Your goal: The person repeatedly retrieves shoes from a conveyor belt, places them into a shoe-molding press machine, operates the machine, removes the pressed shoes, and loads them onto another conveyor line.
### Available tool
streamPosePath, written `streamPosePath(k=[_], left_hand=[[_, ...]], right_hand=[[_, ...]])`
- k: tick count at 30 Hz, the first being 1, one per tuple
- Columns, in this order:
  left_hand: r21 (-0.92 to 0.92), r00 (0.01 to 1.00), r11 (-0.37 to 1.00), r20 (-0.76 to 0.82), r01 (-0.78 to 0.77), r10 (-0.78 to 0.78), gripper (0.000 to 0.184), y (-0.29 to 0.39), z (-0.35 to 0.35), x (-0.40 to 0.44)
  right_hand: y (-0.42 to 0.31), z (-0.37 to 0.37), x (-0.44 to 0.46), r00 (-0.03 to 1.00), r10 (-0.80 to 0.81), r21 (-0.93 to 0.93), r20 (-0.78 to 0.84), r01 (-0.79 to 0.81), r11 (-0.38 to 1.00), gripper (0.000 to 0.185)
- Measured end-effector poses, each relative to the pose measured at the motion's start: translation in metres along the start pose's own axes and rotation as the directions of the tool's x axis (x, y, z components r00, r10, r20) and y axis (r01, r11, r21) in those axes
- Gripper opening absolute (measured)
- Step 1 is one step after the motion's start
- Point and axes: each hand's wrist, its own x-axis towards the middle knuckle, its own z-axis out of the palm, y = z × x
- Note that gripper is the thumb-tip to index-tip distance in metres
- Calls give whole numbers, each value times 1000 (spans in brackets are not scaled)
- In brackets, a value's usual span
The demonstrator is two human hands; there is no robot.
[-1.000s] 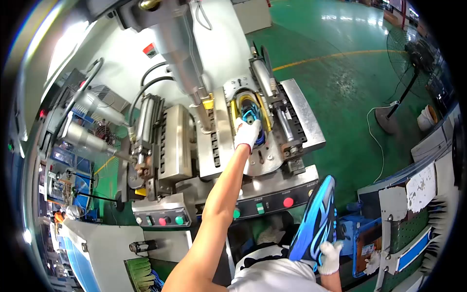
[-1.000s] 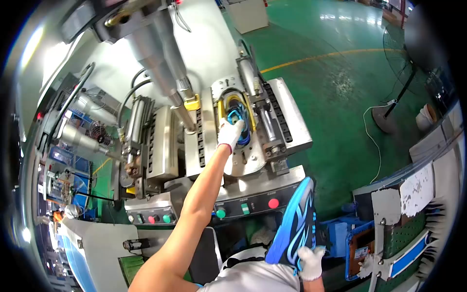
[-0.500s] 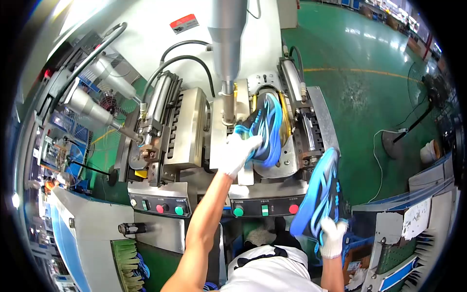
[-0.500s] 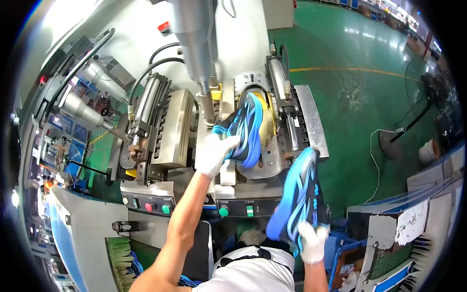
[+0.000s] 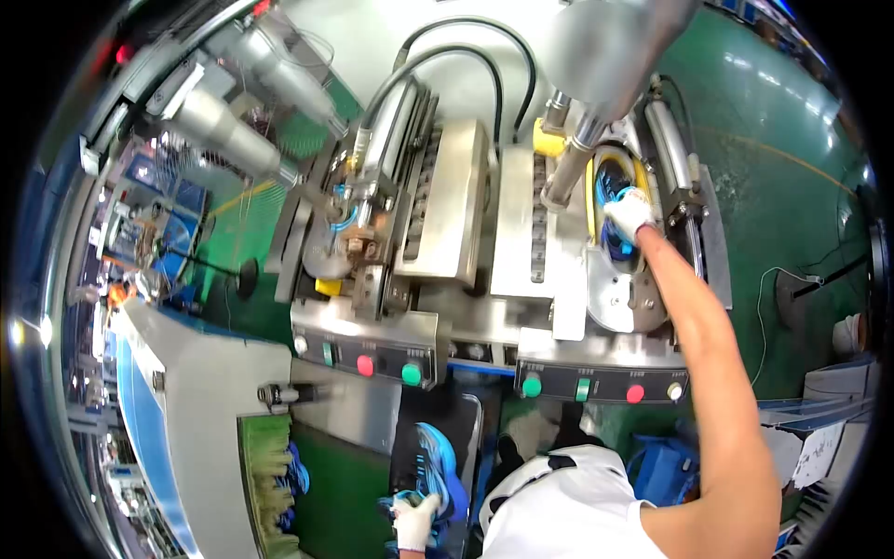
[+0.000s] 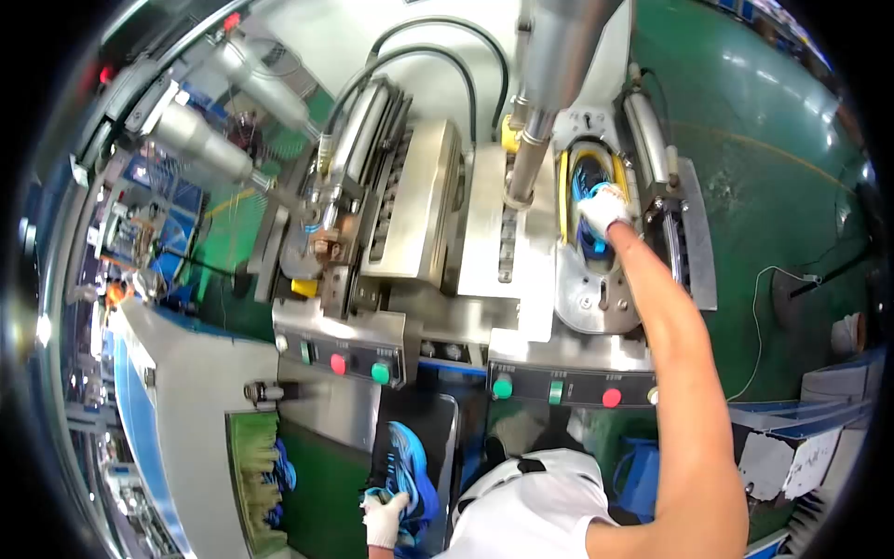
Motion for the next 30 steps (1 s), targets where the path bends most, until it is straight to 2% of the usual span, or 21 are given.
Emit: streamPosePath(k=[1,3,5,7,9,11,13,14,15,17,18,19,20,21,22,23,24,25,27,28,30], left_hand=[[-16,989,990,-39,142,-143,88,-16,10,9],[-122,947,978,-256,167,-194,99,-91,47,48],[-195,916,967,-334,164,-223,102,-112,67,68],[-208,919,955,-290,213,-268,102,-152,104,110],[-339,842,872,-290,354,-455,107,-155,136,121],[-281,835,921,-408,271,-370,109,-188,167,146],[-395,868,884,-313,249,-385,104,-174,155,131],[-390,874,870,-252,301,-415,102,-162,144,123],[-374,861,883,-308,283,-406,100,-166,146,126],[-437,892,874,-279,213,-357,99,-178,147,130],[-458,925,884,-288,96,-249,97,-163,130,113],[-451,943,892,-291,17,-164,95,-188,136,124],[-485,974,874,-213,-39,-75,92,-175,103,104],[-726,992,687,-113,-41,-61,83,-209,121,119],[-814,981,559,-193,-159,-3,73,-205,99,99],[-792,958,571,-284,-217,-30,65,-219,94,94],[-659,863,625,-504,-417,44,64,-232,82,83],[-384,747,807,-657,-450,104,63,-244,61,65],[-358,706,867,-708,-347,-10,64,-261,37,51],[-394,699,879,-707,-269,-103,69,-274,45,56],[-461,775,877,-600,-134,-197,81,-285,66,66]], right_hand=[[-9,-20,5,996,-5,26,84,3,1000,56],[-19,-25,-6,998,53,24,-19,-53,998,58],[-18,-33,-9,998,-4,60,66,0,998,64],[5,-16,7,996,-66,204,55,53,978,71],[-32,-50,-50,990,-74,54,117,68,996,78],[-69,-60,-147,993,-71,201,-96,89,976,83],[-75,-22,-238,867,-385,473,-316,496,728,90],[-78,-3,-289,792,-542,296,-282,609,736,91],[-85,15,-333,698,-681,121,-221,713,691,92],[-87,79,-375,667,-744,57,-34,745,665,94],[-75,109,-381,631,-775,-11,28,775,631,92],[-89,113,-389,708,-605,-432,365,704,563,83],[-16,193,-348,520,-844,-620,132,708,338,72],[-20,186,-355,562,-794,-627,234,711,318,73],[-45,165,-368,594,-732,-642,334,712,285,74],[-68,135,-382,649,-741,-291,172,752,591,92],[-77,135,-386,651,-733,-282,198,754,593,107],[-76,139,-403,634,-735,-303,239,768,564,106],[-97,164,-454,472,-822,-22,320,871,491,103],[-133,162,-505,526,-693,158,493,729,666,105],[-161,205,-571,411,-644,211,645,714,667,111]])
